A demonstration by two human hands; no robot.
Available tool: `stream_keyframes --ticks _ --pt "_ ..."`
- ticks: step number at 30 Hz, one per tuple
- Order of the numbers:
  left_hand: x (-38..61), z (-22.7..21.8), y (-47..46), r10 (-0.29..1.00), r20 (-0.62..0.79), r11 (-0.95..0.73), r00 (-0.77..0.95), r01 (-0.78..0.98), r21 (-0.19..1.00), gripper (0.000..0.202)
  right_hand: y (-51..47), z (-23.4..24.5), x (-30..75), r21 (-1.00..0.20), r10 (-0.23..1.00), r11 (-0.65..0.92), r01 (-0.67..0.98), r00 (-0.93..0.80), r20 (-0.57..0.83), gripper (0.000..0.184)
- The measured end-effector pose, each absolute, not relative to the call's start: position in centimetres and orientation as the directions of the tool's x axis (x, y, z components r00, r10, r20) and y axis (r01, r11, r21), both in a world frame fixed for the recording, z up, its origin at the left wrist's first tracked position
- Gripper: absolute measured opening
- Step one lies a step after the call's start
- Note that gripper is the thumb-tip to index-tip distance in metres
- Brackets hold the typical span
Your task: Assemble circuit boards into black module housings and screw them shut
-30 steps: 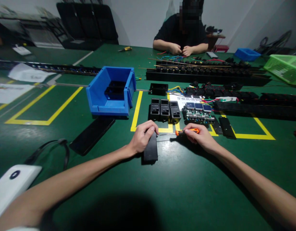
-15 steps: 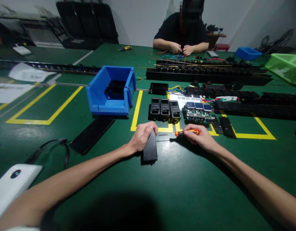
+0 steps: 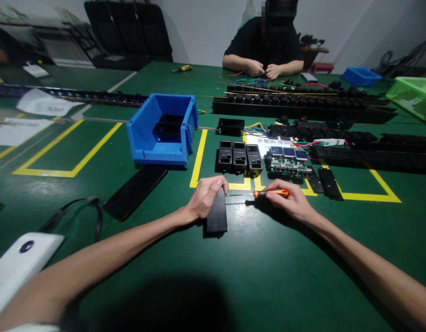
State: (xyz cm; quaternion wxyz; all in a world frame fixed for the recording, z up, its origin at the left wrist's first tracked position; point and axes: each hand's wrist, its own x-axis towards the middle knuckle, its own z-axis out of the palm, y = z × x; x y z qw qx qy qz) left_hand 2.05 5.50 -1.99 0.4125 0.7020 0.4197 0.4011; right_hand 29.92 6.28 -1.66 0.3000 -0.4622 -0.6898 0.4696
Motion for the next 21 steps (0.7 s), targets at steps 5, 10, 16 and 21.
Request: stream_keyframes --ticks 5,10,16,21 --pt "2.1 -2.0 5.5 0.919 0.214 -0.304 0.33 0.249 0.92 0.049 6.6 -1.1 29.8 -0.962 0.896 -0.068 0.263 -0.408 -0.175 0.043" --pt "2.2 -2.0 5.4 0.923 0.202 -0.293 0.327 0.259 0.92 0.05 6.8 -0.3 29.7 -0.913 0.844 -0.158 0.375 -0.429 -0.323 0.041" --pt "2.1 -2.1 5.4 0.919 0.217 -0.306 0.328 0.252 0.918 0.049 6.7 -0.6 29.8 -0.902 0.881 0.045 0.429 -0.442 -0.166 0.033" --pt "2.0 -2.1 5.4 0.917 0.225 -0.313 0.33 0.245 0.917 0.048 6.6 -1.3 30.2 -0.853 0.879 0.293 0.432 -0.473 0.062 0.025"
